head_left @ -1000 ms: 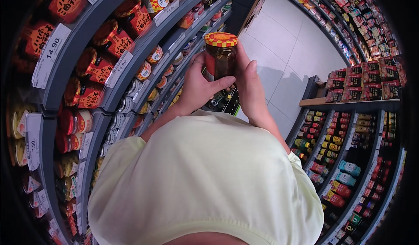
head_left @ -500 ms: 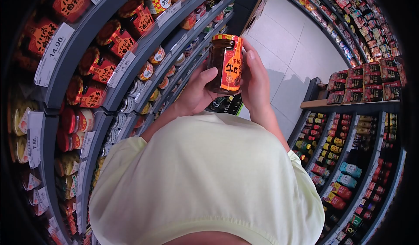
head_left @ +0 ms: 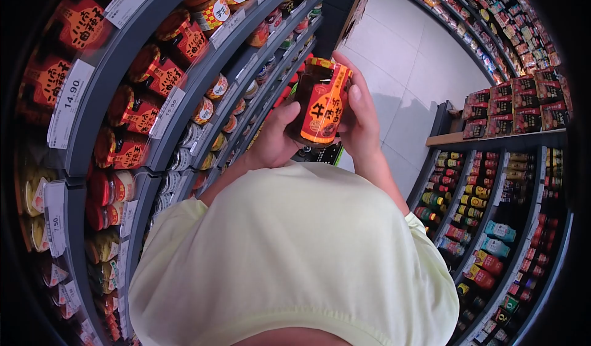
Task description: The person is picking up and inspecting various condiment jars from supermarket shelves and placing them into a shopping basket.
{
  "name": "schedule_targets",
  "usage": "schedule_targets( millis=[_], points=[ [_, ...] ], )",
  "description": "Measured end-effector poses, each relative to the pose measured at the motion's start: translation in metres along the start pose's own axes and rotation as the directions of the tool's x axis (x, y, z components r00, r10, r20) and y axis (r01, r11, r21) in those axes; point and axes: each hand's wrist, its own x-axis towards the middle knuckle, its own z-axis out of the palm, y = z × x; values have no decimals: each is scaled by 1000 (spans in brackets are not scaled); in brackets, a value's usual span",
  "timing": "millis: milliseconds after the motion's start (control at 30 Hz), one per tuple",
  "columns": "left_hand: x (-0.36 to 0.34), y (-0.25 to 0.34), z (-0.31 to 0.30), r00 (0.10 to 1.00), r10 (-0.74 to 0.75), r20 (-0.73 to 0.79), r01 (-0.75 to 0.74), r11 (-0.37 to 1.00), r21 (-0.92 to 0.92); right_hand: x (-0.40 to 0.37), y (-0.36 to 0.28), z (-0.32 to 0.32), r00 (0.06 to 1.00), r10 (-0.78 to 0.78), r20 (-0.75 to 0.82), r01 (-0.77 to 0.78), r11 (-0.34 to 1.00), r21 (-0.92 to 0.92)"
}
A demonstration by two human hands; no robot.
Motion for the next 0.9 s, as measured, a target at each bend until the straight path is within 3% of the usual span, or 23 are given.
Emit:
schedule_targets(
  millis=[233, 433, 600, 900],
  points=[
    [15, 11, 2, 989, -136, -59, 124, 976, -178, 17, 21, -10, 937, 233, -260, -183, 962, 202],
    [22, 6, -9, 970, -228, -80, 181, 905, -386, 20, 40, -24, 835, 433, -340, -339, 891, 303],
    [25, 8, -13, 947, -283, -150, 202, 891, -407, 22, 46, -26, 810, 465, -358, -381, 880, 283],
    [26, 8, -18, 941, -311, -131, 214, 851, -480, 23, 48, -23, 792, 489, -365, -389, 866, 314]
  ],
)
